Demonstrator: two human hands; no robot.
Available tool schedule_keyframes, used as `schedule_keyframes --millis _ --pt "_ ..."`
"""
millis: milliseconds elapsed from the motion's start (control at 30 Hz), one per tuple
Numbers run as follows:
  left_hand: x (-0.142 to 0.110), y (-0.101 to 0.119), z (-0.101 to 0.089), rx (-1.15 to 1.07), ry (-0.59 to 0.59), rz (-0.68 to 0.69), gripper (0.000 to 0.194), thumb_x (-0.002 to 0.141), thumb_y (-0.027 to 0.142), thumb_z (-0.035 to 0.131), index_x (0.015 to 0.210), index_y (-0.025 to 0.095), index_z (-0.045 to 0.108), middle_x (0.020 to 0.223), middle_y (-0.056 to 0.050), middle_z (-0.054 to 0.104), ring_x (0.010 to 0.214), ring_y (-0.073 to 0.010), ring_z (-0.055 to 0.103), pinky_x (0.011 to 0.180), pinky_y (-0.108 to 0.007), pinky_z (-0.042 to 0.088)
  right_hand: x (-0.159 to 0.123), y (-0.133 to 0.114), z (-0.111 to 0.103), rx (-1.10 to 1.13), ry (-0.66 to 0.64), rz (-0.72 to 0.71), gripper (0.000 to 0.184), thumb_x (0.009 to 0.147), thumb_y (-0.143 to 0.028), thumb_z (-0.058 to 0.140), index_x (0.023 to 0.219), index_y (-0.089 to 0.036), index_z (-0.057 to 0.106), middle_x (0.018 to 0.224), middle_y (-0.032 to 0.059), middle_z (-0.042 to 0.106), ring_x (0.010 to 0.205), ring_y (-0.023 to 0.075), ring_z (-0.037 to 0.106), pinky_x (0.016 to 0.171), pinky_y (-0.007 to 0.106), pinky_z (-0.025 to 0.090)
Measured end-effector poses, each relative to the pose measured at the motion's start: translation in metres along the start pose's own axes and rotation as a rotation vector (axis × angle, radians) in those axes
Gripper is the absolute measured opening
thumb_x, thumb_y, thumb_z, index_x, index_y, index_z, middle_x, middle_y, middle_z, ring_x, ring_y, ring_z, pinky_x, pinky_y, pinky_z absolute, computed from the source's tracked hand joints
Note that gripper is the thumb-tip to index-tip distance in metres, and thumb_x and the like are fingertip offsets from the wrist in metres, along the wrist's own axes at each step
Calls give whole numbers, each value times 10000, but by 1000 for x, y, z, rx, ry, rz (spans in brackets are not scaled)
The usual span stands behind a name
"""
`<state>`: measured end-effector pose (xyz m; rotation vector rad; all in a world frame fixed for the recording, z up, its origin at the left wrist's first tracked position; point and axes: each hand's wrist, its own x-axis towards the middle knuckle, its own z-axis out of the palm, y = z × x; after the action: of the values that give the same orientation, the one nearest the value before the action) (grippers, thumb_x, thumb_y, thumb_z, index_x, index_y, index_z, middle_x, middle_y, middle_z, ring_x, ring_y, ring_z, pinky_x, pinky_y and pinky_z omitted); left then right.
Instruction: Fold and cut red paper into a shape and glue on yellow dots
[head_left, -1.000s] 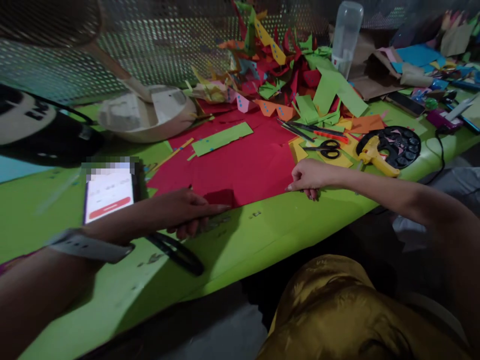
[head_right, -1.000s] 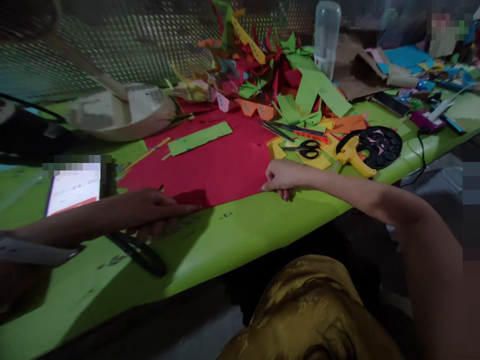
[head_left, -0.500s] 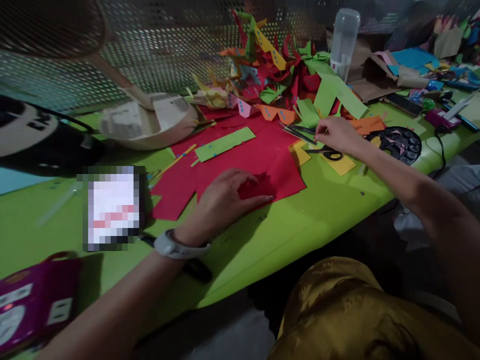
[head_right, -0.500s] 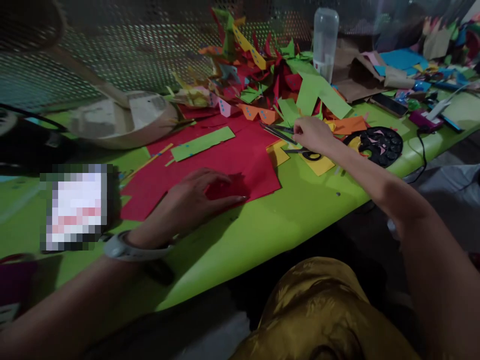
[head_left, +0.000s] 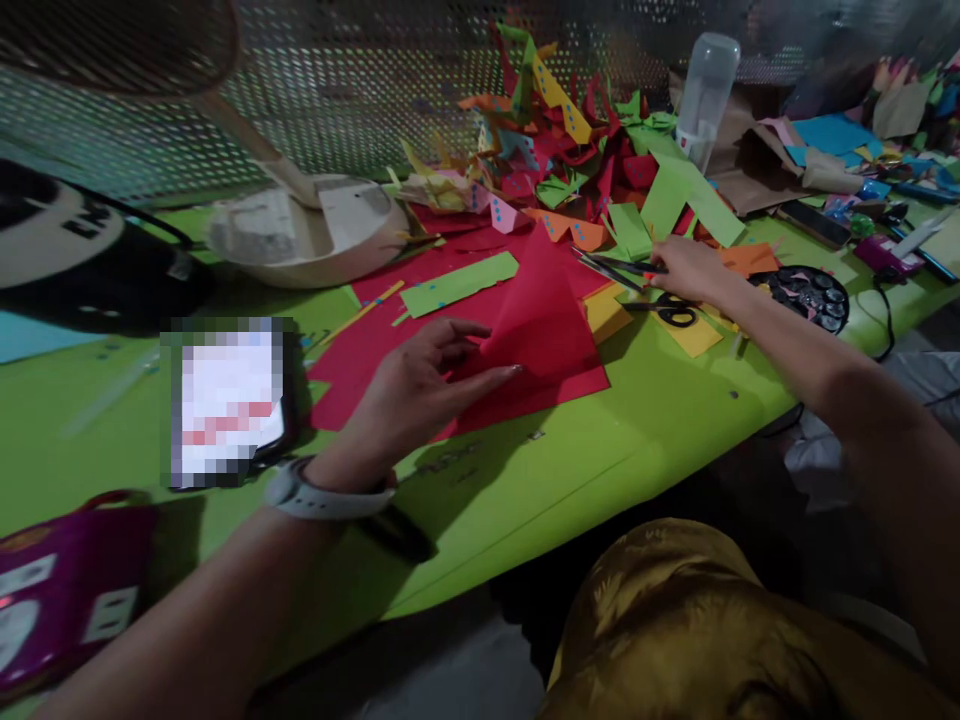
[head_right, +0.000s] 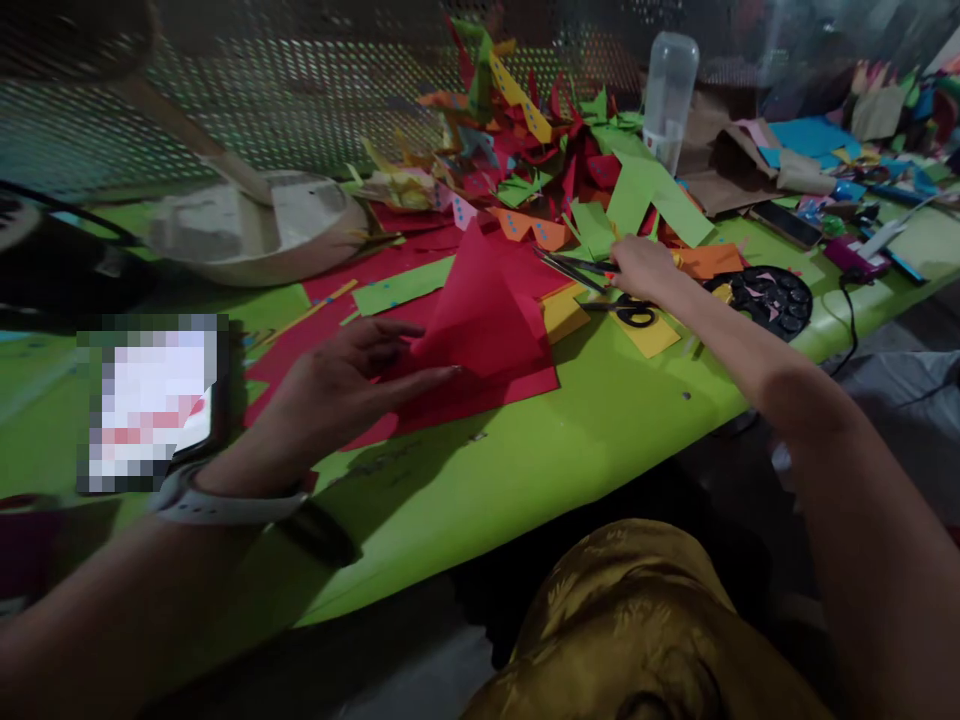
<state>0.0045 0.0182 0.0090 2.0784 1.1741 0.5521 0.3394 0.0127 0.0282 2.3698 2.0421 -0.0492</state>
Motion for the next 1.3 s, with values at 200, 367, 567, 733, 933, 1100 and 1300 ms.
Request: schedule_keyframes --millis 200,367,567,733,933,1100,1300 --pt "6 -5 -2 82 -81 -67 696 688 609 687 1225 175 599 1019 -78 697 962 -253 659 766 -335 523 -4 9 -8 115 93 -9 297 889 -234 653 1131 -64 676 1121 224 677 985 267 600 793 358 411" --pt "2 -5 -3 214 -56 -10 714 769 635 647 1309 173 579 1181 -134 681 1087 -313 638 909 -435 514 -19 3 -20 146 220 -83 351 907 -267 649 1181 -49 661 1145 231 633 1066 287 575 886 377 400" --pt "-12 1 15 598 31 322 664 959 563 449 1522 223 358 1653 -105 228 1528 -322 163 1228 -538 88 -43 -23 3 138 193 -308 278 921 -302 608 1173 -206 676 1124 124 614 1089 301 563 869 406 455" --pt "-27 -8 37 647 -194 405 843 958 693 253 1599 174 83 1666 -134 126 1543 -296 83 1227 -527 30 -43 -34 16 148 121 -310 282 916 -279 602 1172 -208 697 1129 124 608 1072 303 553 813 404 462" --pt "-30 -17 41 634 -194 428 871 941 715 291 1599 218 13 1671 -109 109 1545 -281 69 1232 -476 -18 -31 -36 20 142 124 -337 287 928 -288 584 1176 -234 717 1126 124 617 1068 305 551 808 421 466" --pt "-28 -19 38 617 -217 434 863 941 705 318 1598 241 4 1674 -91 110 1543 -282 86 1238 -463 13 -30 -37 19 122 79 -358 268 920 -279 599 1145 -217 731 1157 135 623 1084 309 559 823 419 474" --pt "-25 -18 36 619 -266 405 878 932 736 257 1600 201 63 1673 -107 80 1544 -274 66 1239 -473 47 -44 -29 11 135 -7 -402 268 880 -265 659 1133 -228 736 1154 104 647 1030 269 589 797 367 461"
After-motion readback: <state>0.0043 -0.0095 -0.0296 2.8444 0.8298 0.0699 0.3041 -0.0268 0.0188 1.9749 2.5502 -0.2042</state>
